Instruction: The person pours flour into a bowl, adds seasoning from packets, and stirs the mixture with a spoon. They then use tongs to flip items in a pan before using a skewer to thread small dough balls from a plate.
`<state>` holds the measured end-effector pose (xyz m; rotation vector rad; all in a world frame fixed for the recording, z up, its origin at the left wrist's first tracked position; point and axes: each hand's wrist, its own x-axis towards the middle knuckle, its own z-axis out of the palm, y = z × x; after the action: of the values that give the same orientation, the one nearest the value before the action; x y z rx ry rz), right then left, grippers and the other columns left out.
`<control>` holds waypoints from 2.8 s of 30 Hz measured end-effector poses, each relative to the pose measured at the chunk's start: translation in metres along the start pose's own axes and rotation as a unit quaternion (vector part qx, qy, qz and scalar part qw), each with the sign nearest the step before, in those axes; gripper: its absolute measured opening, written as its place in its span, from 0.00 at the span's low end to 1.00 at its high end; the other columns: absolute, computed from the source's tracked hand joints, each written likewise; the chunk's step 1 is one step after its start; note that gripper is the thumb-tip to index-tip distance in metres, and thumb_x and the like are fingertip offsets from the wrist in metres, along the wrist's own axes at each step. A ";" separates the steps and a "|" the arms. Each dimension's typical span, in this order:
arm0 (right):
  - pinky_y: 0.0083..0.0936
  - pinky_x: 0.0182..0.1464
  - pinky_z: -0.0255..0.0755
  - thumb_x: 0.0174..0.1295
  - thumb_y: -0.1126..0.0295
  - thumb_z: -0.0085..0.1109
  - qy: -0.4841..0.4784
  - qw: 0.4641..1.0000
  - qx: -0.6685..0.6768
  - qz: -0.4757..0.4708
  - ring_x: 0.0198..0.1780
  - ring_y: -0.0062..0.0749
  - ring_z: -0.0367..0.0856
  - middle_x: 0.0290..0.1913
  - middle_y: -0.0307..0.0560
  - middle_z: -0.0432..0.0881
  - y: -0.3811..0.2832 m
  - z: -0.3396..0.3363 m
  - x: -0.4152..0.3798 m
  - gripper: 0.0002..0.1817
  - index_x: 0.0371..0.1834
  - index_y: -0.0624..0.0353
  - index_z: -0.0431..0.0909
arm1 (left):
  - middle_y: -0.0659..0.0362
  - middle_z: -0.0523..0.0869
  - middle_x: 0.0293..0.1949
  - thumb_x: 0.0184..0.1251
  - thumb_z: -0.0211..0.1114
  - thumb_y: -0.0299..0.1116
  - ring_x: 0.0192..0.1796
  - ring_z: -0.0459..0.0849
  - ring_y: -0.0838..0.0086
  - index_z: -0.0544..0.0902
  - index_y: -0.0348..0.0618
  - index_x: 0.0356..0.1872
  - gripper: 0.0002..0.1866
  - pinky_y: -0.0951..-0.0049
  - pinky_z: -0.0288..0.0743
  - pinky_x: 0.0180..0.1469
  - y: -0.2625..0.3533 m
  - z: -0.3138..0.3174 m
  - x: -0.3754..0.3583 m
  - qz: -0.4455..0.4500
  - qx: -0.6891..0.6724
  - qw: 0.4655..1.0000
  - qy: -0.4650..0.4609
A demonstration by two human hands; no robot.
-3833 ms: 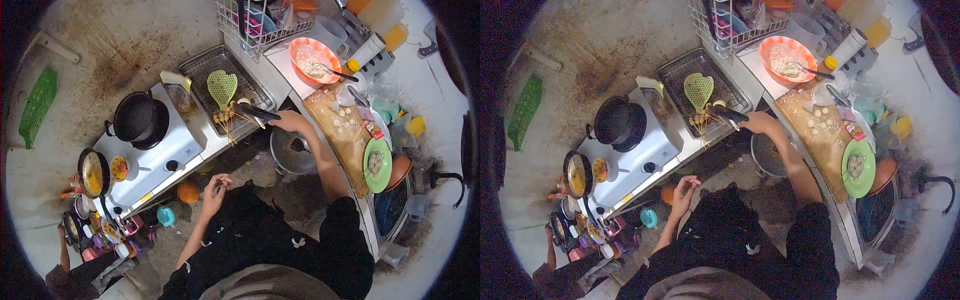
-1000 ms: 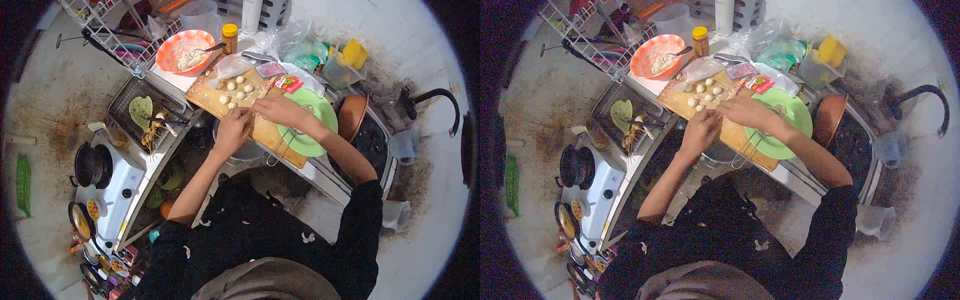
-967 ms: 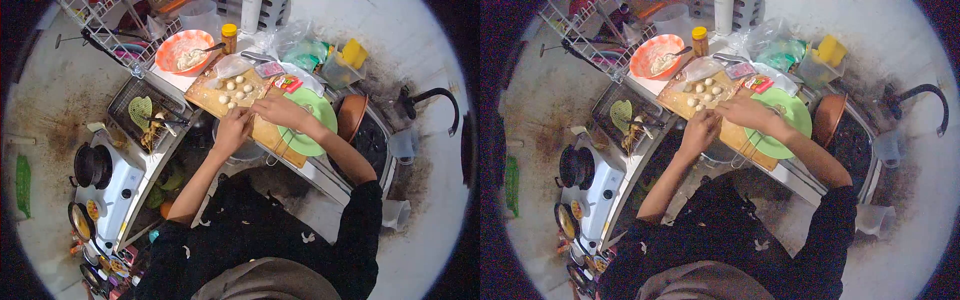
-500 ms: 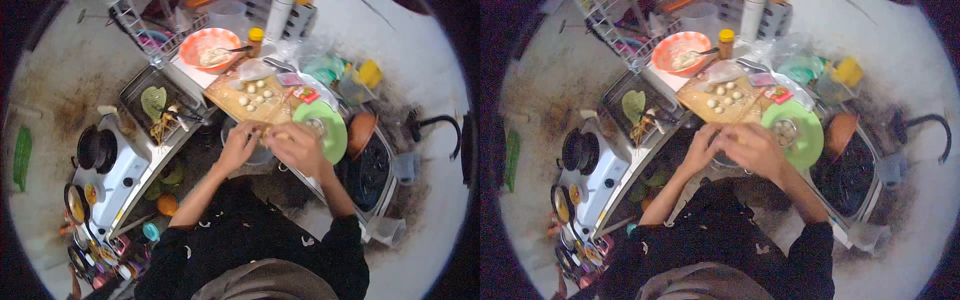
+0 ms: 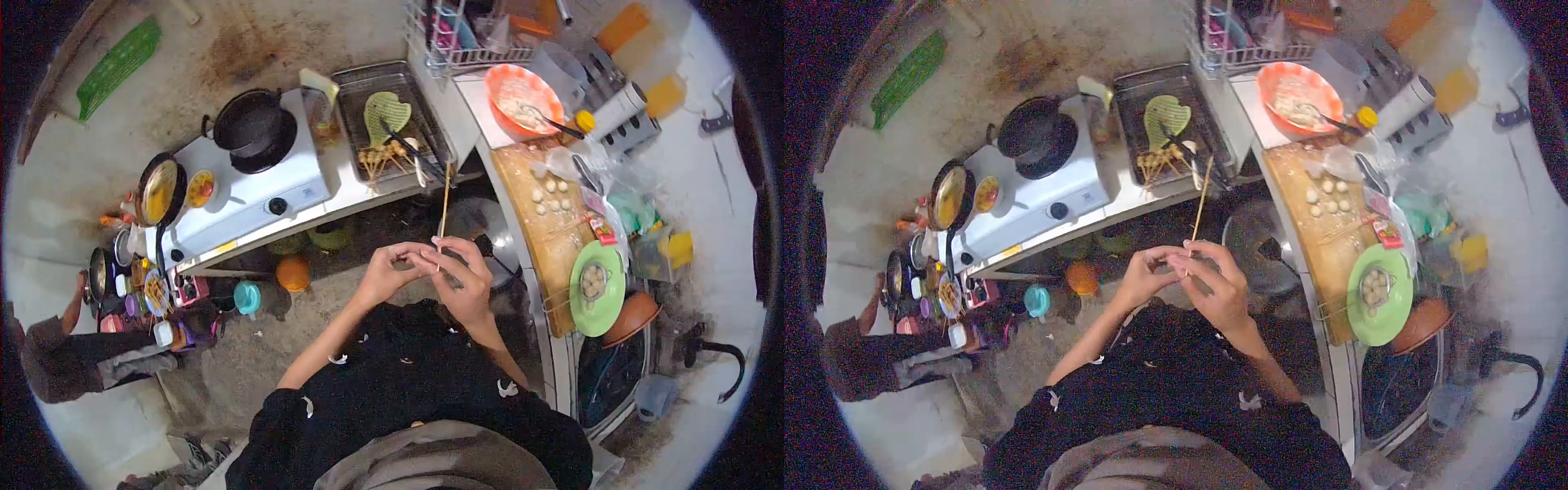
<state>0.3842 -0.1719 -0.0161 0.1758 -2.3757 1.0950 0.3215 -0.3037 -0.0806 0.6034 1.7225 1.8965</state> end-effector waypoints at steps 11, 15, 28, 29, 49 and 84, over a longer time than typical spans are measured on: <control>0.31 0.49 0.69 0.59 0.74 0.45 0.058 0.998 0.026 -0.006 0.44 0.42 0.76 0.42 0.51 0.77 -0.026 0.050 0.008 0.11 0.42 0.64 0.74 | 0.59 0.82 0.32 0.54 0.62 0.25 0.35 0.78 0.81 0.76 0.35 0.41 0.13 0.84 0.71 0.39 -0.004 -0.054 -0.028 -0.068 -0.118 0.990 0.018; 0.29 0.46 0.70 0.60 0.75 0.44 0.138 0.990 -0.023 0.036 0.42 0.42 0.77 0.40 0.51 0.77 -0.025 0.022 -0.010 0.11 0.41 0.64 0.74 | 0.56 0.82 0.33 0.56 0.60 0.25 0.39 0.80 0.77 0.75 0.31 0.42 0.13 0.79 0.73 0.43 -0.003 -0.029 -0.008 -0.108 -0.149 0.981 -0.058; 0.21 0.46 0.66 0.64 0.72 0.41 0.598 0.776 -0.128 0.154 0.37 0.24 0.73 0.37 0.43 0.74 -0.025 -0.203 -0.119 0.18 0.56 0.68 0.63 | 0.63 0.80 0.22 0.59 0.58 0.31 0.26 0.73 0.83 0.81 0.36 0.24 0.10 0.81 0.67 0.33 -0.017 0.125 0.047 -0.052 0.014 0.962 -0.269; 0.20 0.42 0.67 0.65 0.69 0.40 0.630 0.757 -0.112 0.134 0.34 0.23 0.72 0.34 0.44 0.74 -0.023 -0.219 -0.127 0.18 0.55 0.68 0.65 | 0.64 0.78 0.21 0.62 0.55 0.33 0.26 0.72 0.83 0.80 0.36 0.23 0.13 0.81 0.67 0.33 -0.018 0.139 0.056 -0.070 -0.016 0.957 -0.282; 0.16 0.27 0.65 0.68 0.61 0.30 0.476 0.814 -0.266 0.203 0.20 0.22 0.72 0.18 0.44 0.74 0.024 -0.282 -0.162 0.19 0.39 0.66 0.68 | 0.64 0.74 0.21 0.53 0.64 0.27 0.30 0.74 0.82 0.61 0.40 0.51 0.26 0.80 0.68 0.36 0.014 0.240 0.101 -0.073 0.153 0.890 -0.423; 0.18 0.25 0.68 0.66 0.66 0.35 0.423 0.831 -0.283 0.224 0.20 0.22 0.74 0.17 0.40 0.74 0.030 -0.280 -0.137 0.14 0.40 0.60 0.73 | 0.58 0.62 0.59 0.41 0.69 0.35 0.65 0.51 0.59 0.82 0.54 0.35 0.15 0.42 0.34 0.60 0.038 0.302 0.124 0.351 0.362 0.792 -0.344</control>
<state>0.6041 0.0418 0.0464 -0.9285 -1.7983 0.4144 0.4122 0.0052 -0.0138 2.1663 1.7500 0.9933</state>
